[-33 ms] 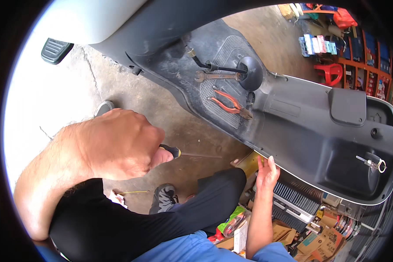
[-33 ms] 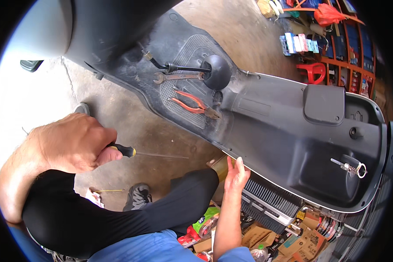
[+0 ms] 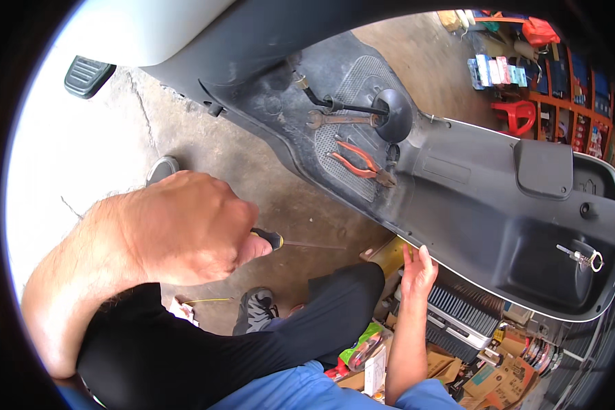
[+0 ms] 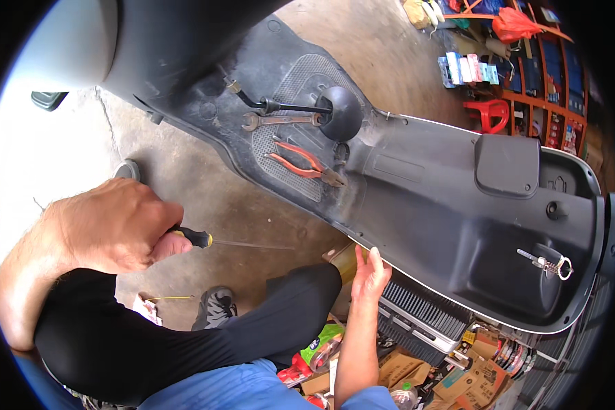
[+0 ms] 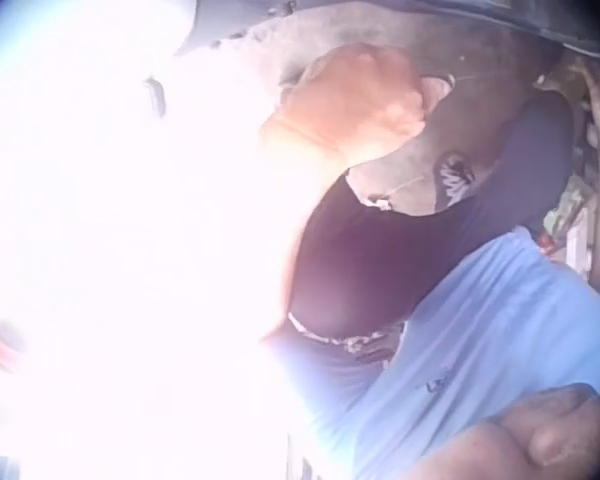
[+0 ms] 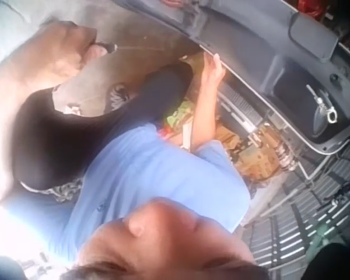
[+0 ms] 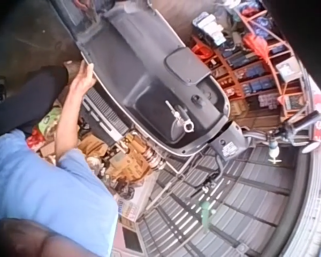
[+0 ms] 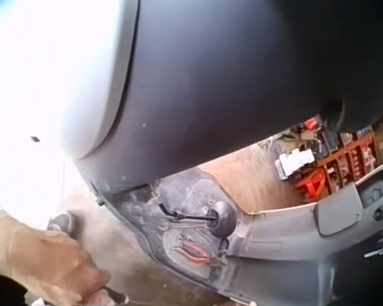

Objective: Replacing or repairing a side mirror and internal components of a motor scooter.

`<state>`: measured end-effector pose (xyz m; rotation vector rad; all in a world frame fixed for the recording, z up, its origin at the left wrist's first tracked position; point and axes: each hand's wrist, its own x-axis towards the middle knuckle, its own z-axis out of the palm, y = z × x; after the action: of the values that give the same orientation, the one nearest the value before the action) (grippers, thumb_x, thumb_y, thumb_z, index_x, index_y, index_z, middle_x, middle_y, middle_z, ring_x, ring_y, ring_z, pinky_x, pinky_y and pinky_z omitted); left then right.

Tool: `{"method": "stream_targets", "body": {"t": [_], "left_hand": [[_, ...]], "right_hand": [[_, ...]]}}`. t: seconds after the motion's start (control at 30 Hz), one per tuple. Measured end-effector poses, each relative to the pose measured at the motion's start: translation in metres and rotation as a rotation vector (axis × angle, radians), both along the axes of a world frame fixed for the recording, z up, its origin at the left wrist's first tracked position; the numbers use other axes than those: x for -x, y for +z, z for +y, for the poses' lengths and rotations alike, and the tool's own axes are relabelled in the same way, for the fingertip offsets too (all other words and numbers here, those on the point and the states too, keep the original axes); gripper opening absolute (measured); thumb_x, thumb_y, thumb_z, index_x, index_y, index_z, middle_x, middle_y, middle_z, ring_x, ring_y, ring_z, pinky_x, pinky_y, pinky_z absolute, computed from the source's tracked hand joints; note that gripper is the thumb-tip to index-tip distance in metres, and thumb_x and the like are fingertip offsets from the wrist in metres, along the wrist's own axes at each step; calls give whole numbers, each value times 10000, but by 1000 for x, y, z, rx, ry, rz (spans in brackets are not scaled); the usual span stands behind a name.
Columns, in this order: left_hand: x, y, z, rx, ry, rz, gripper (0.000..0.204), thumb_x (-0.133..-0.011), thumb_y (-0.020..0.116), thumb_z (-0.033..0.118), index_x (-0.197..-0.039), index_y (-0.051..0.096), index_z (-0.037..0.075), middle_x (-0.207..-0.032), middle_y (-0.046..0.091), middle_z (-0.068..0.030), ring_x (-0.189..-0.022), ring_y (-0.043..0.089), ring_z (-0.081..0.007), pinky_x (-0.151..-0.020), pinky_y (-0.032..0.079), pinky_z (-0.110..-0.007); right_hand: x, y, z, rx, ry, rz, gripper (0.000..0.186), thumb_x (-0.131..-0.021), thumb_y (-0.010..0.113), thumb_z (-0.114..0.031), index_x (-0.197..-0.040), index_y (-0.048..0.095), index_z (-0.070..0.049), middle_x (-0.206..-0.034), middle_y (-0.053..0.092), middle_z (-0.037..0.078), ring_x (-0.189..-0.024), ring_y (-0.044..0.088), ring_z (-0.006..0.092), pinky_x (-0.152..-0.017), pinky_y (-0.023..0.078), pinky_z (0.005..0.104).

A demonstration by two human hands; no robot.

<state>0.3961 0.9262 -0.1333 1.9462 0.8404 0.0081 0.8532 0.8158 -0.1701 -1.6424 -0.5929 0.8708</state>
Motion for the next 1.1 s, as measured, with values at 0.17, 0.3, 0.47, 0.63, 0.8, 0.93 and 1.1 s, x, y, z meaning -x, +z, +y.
{"method": "stream_targets", "body": {"t": [0.17, 0.3, 0.47, 0.63, 0.8, 0.93, 1.1], "left_hand": [[-1, -2, -2, -5, -45, -43, 427, -930, 522, 379, -733, 552, 2, -575, 546, -195, -632, 582, -404, -631, 460, -487], [-6, 5, 0, 18, -93, 59, 419, -935, 515, 371, -735, 554, 4, -589, 551, -199, -655, 585, -406, -642, 462, -485], [-28, 16, 10, 14, -57, 87, 395, -935, 518, 371, -785, 591, 13, -624, 562, -214, -691, 585, -407, -635, 458, -474], [-67, 42, 15, -188, -132, 167, 342, -902, 564, 355, -792, 602, 34, -620, 569, -196, -640, 584, -405, -586, 452, -479], [-115, 79, 8, -200, -276, 277, 389, -913, 547, 358, -747, 584, 8, -628, 570, -205, -629, 592, -398, -573, 463, -460], [-166, 89, -12, -115, -276, 422, 351, -940, 520, 322, -818, 592, 0, -688, 572, -220, -672, 590, -376, -611, 446, -432], [-192, 67, -39, -42, -264, 532, 365, -962, 473, 338, -870, 607, 12, -661, 602, -121, -644, 597, -265, -635, 458, -375]], "right_hand": [[-19, 1, -6, 24, -27, 31, 248, -833, 637, -48, -1074, 584, -71, -1059, 626, 73, -1005, 592, 215, -939, 473, 417], [-9, 1, -2, 6, -52, 147, 263, -816, 639, -13, -1072, 584, -38, -1057, 621, 95, -997, 592, 233, -939, 483, 399], [-8, 3, 4, -12, -106, 379, 306, -814, 603, 48, -1108, 588, -36, -1081, 629, 81, -1013, 611, 218, -932, 501, 398], [13, -6, -10, -176, -89, 588, 465, -799, 447, 86, -1244, 501, -37, -1305, 484, 79, -1249, 428, 245, -1033, 351, 452], [21, -31, -23, -279, -84, 657, 670, -794, 401, 97, -1440, 268, -22, -1483, 284, 113, -1354, 314, 268, -1049, 342, 439], [13, -60, -21, -300, -112, 640, 738, -788, 423, 60, -1481, 193, -44, -1534, 214, 104, -1363, 310, 266, -1037, 355, 405], [15, -76, -20, -370, -129, 599, 796, -753, 445, 47, -1493, 172, -60, -1541, 210, 145, -1365, 321, 307, -1013, 381, 401]]}}
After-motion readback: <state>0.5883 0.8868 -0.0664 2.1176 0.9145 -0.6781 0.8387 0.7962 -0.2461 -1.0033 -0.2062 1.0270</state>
